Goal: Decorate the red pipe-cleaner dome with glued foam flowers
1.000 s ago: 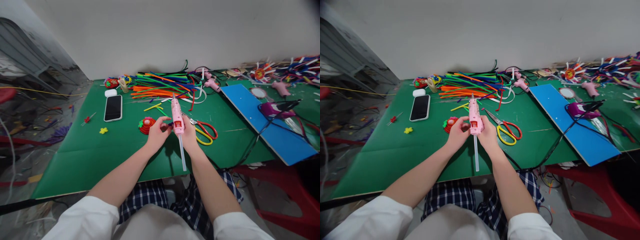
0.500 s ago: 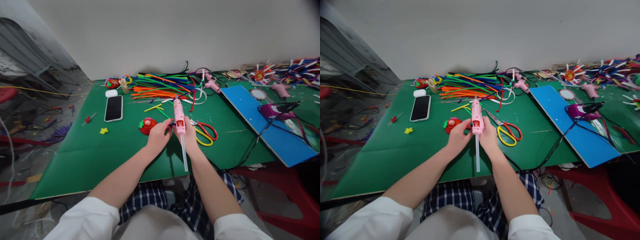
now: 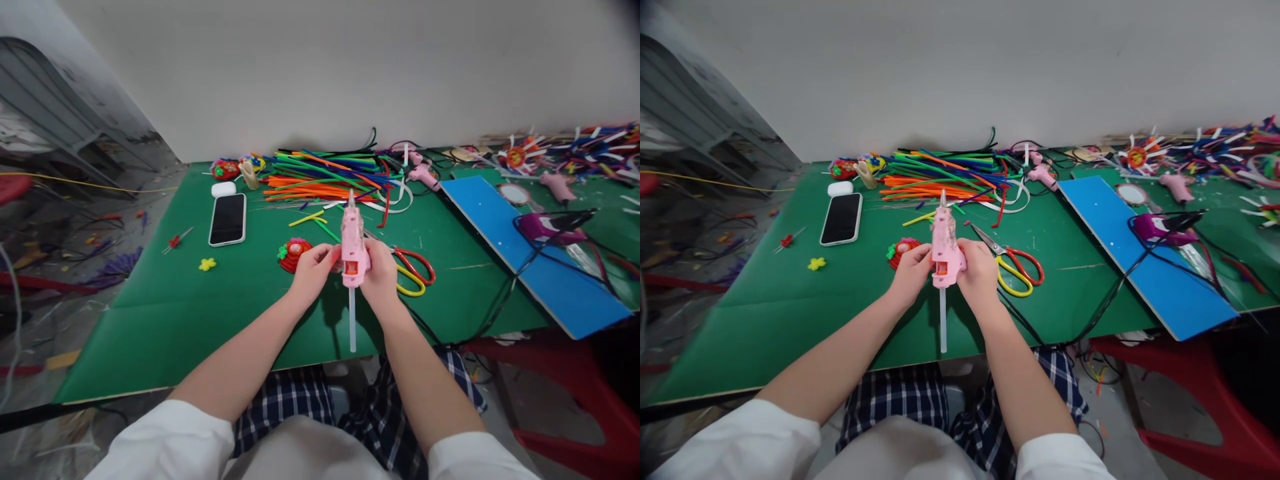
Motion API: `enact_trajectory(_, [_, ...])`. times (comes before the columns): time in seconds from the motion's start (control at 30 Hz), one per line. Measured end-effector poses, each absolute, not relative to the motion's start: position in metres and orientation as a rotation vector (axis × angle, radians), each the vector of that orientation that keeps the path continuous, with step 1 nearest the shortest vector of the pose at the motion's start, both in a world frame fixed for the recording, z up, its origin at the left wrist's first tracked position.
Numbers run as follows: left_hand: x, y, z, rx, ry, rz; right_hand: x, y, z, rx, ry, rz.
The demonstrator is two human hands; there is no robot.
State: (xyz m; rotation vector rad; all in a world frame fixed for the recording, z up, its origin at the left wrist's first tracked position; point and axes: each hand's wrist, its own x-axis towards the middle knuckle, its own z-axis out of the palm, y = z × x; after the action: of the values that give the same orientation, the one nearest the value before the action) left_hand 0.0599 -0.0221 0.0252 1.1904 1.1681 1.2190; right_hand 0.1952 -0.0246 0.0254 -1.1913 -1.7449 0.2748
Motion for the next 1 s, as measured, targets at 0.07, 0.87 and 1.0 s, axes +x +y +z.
enact_trajectory(0.07, [0.06,-0.021,0.022,1.099,1.109,1.217,0.195,-0.025,0.027,-1.136,-1.82,0.248])
enact_trajectory(0.87, [0.05,-0.021,0.034,1.015,1.31,1.603,0.246,-0.045,0.047,-0.949,-1.428,1.445])
enact_trajectory(1.0, [0.049,-0.024,0.035,1.075,1.323,1.603,0.245,-0.044,0.044,-1.056,-1.445,1.446])
